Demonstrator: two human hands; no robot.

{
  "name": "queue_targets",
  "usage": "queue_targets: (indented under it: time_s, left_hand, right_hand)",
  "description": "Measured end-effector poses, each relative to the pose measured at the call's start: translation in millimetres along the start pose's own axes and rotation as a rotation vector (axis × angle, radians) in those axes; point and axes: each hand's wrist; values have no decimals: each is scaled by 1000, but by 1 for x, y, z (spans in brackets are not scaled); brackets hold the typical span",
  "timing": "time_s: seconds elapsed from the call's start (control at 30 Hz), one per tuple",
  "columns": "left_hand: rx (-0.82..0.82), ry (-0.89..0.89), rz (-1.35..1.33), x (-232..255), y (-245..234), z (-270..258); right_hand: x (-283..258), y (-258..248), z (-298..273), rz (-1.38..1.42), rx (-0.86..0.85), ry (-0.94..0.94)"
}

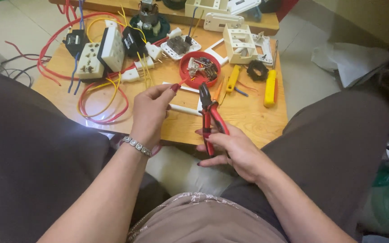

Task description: Stripping insulation from electrical wires using pliers and preparing them for assembly.

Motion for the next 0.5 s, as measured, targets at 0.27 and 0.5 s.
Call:
queue_targets:
  time_s: [0.27, 0.5]
  left_hand:
    - [115, 267, 179, -1, -3, 4]
    - [174, 408, 245, 7, -4, 1]
  right_hand:
    - [1, 6, 15, -26, 14, -132]
    - [6, 20, 11, -45, -32, -205]
Point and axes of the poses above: each hand's wrist, its own z-axis towards the middle knuckle, its own y-axis out of the palm, x = y × z
